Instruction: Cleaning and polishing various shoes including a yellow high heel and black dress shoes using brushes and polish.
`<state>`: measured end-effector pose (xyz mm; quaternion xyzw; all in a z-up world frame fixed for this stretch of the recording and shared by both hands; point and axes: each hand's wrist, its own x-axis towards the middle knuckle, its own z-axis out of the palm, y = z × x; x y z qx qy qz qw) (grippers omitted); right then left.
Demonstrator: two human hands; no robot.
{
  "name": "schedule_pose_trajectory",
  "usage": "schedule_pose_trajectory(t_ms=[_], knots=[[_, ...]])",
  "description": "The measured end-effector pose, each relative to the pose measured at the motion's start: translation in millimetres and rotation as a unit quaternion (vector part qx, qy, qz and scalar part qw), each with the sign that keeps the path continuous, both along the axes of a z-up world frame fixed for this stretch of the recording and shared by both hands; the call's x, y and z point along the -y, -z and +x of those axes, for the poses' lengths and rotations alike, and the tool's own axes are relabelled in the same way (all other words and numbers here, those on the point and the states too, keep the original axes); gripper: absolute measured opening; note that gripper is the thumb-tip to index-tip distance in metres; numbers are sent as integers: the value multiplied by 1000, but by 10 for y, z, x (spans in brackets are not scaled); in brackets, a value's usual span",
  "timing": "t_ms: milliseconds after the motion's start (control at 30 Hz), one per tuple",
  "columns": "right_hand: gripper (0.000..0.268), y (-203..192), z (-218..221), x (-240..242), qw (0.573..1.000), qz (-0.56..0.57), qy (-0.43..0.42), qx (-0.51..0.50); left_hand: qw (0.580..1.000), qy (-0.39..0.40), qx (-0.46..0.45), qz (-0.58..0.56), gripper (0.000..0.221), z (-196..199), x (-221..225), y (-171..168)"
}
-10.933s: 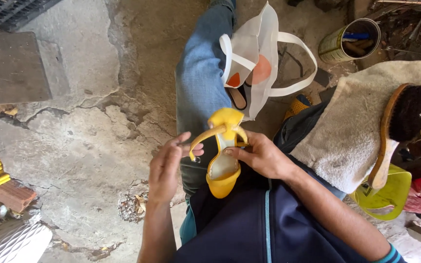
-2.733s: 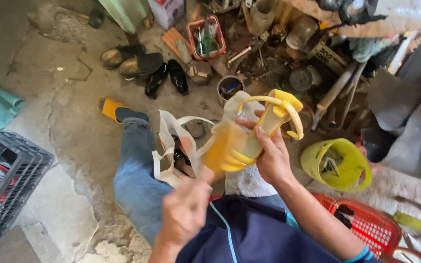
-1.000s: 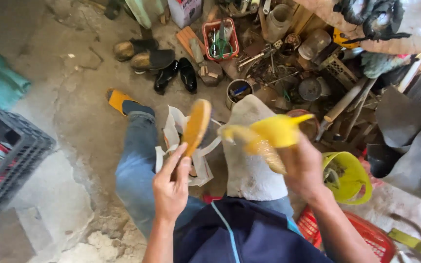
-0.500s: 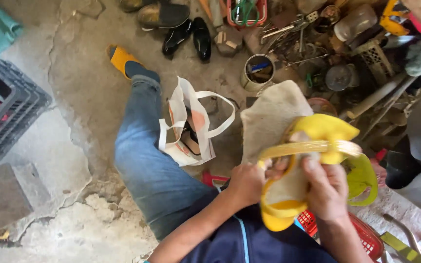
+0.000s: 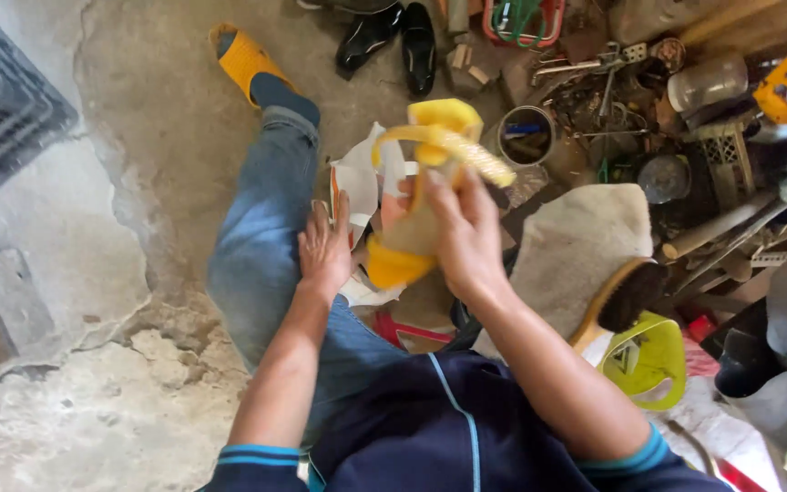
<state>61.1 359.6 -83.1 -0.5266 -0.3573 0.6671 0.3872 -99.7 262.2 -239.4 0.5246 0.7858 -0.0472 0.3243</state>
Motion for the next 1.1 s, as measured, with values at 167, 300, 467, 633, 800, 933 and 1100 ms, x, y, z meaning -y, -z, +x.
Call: schedule_pose_trajectory(t_ms=[167,300,467,633,800,933,1100], knots=[[28,380,-503,113,975,81,-127,166,987,-145,44,-52,49,-266,150,692],[39,1058,-625,265,953,126,-182,208,964,-258,59,15,18,-504,162,730],[46,2283,-566,478,924,65,-236,293,849,-437,238,175,43,-542,32,491],[48,2514,-558,660,903,25,-225,365,622,-526,516,265,63,-781,-83,-93],[45,2238,-577,574,914,144,-211,315,622,-398,664,114,89,-992,-50,-394],[42,2022,-604,597,914,178,-215,295,709,-392,565,156,102,-1161,74,-406],[47,2279,-421,848,917,172,-223,284,414,-610,544,401,66,-1391,338,-123]])
